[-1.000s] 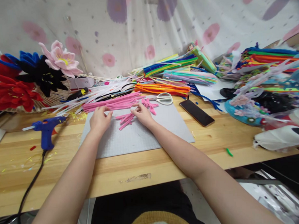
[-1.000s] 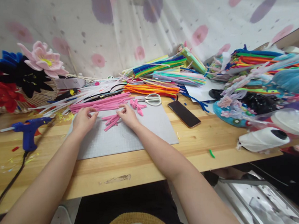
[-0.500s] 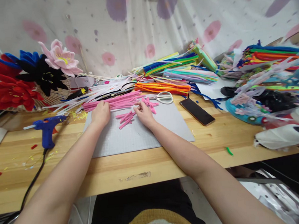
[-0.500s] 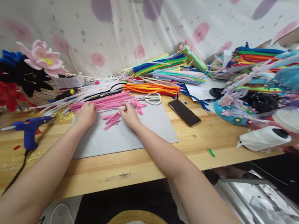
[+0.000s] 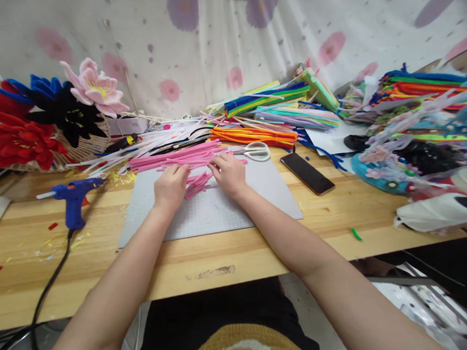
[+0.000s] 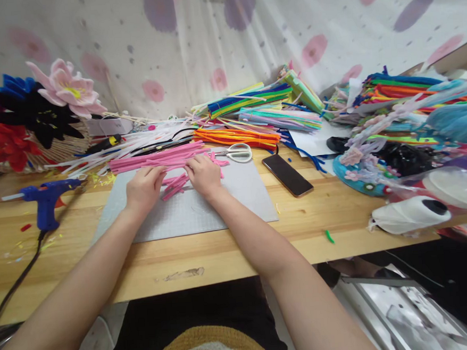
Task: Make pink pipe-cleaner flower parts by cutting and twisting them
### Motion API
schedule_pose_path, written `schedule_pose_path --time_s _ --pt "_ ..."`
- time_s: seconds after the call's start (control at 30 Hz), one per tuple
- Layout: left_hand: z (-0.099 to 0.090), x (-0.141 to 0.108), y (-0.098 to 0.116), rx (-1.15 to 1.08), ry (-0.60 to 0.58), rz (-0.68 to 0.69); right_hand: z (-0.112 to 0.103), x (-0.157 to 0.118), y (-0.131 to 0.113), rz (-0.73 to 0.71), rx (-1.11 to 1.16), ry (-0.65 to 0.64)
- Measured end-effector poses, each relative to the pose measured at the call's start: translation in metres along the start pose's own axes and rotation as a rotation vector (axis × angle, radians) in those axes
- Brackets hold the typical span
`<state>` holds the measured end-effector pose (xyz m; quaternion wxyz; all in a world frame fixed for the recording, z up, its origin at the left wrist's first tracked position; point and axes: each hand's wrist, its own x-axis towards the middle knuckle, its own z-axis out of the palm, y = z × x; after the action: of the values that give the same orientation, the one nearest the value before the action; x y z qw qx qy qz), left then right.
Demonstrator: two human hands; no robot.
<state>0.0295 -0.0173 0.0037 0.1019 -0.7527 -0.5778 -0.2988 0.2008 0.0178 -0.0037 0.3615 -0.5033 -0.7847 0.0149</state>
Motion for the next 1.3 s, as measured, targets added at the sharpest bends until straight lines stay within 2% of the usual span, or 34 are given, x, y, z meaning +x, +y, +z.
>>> schedule_pose_path --time_s 0.07,0.17,0.23,0.3,0.4,0.53,0.7,0.87,1.07,1.3 --pt "-0.002 -0.001 -0.002 -0.087 -0.02 -0.077 0.002 0.0 0.001 0.049 0.131 0.042" --pt "-0.003 -0.004 -0.004 -0.243 -0.043 -0.271 0.008 0.001 -0.001 0.185 0.437 0.053" --pt "-0.002 -0.006 -0.005 -0.426 -0.08 -0.416 0.013 0.002 -0.003 0.264 0.671 0.016" --pt "0.001 -0.009 -0.002 -0.703 -0.127 -0.549 0.016 0.003 -0.004 0.292 0.866 -0.047" --pt "0.004 -0.012 0.008 -1.088 -0.17 -0.723 0.017 0.004 -0.005 0.303 1.041 -0.116" --pt "0.002 -0.012 0.022 -1.304 -0.246 -0.85 0.017 0.004 -0.004 0.342 1.173 -0.156" --pt "0.001 -0.012 0.023 -1.395 -0.401 -0.922 0.02 0.004 -0.004 0.36 1.229 -0.189" --pt "0.003 -0.013 0.018 -1.432 -0.465 -0.915 0.016 0.002 -0.011 0.346 1.219 -0.23" --pt "0.003 -0.014 0.018 -1.411 -0.484 -0.892 0.012 0.001 -0.014 0.337 1.203 -0.232" --pt "0.002 -0.014 0.023 -1.329 -0.446 -0.886 0.014 0.001 -0.013 0.354 1.255 -0.241"
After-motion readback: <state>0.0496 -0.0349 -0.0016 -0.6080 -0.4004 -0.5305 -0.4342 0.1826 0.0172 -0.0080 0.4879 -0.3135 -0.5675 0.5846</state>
